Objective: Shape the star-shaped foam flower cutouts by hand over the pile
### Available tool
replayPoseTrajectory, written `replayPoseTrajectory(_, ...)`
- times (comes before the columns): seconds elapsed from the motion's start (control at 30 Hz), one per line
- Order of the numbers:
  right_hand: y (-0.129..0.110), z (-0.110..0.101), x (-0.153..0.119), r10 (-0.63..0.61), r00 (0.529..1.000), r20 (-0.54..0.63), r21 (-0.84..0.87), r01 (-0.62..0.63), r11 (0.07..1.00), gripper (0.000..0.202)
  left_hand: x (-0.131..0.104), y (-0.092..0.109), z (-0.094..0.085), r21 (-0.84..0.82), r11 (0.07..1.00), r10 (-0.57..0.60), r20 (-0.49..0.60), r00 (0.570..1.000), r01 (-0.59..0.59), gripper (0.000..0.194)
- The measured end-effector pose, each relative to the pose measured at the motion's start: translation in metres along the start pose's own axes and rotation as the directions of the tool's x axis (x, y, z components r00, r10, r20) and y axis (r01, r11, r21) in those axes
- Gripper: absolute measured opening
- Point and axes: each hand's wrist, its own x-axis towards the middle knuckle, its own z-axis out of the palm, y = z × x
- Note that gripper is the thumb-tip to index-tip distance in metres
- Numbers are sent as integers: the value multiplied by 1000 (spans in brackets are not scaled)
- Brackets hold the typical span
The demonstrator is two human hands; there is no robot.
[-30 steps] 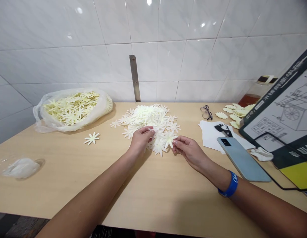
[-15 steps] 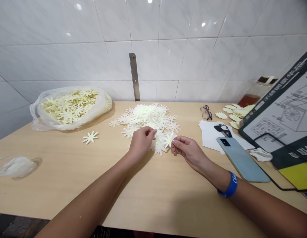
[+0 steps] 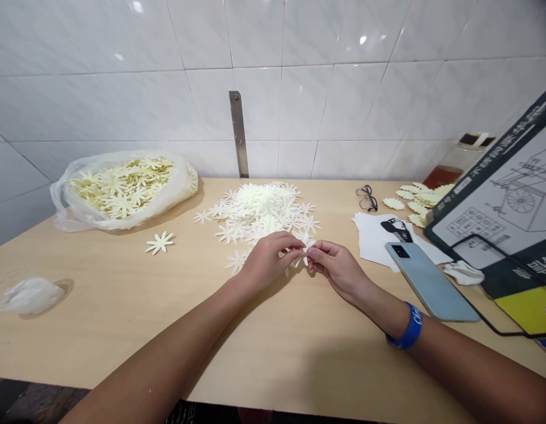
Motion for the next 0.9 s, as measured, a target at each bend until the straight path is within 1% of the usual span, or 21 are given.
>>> replayPoseTrajectory(0.23, 0, 0, 0, -21, 1000, 17, -8, 21, 1000, 28, 0, 3, -2, -30, 999, -42, -15, 999, 42, 17)
replayPoseTrajectory(0.4, 0, 0, -1, -12, 1000, 3, -7, 12, 1000, 29, 0, 4, -2, -64, 994, -86, -25, 996, 85, 19)
replayPoseTrajectory(0.77, 2, 0, 0, -22, 1000, 3, 18, 22, 1000, 27, 0, 3, -1, -114, 983, -149, -17, 989, 146, 21)
replayPoseTrajectory(0.9, 1, 0, -1, -29, 999, 18, 2, 29, 1000, 25, 0, 7, 0, -171, 969, -180, 3, 984, 177, 22)
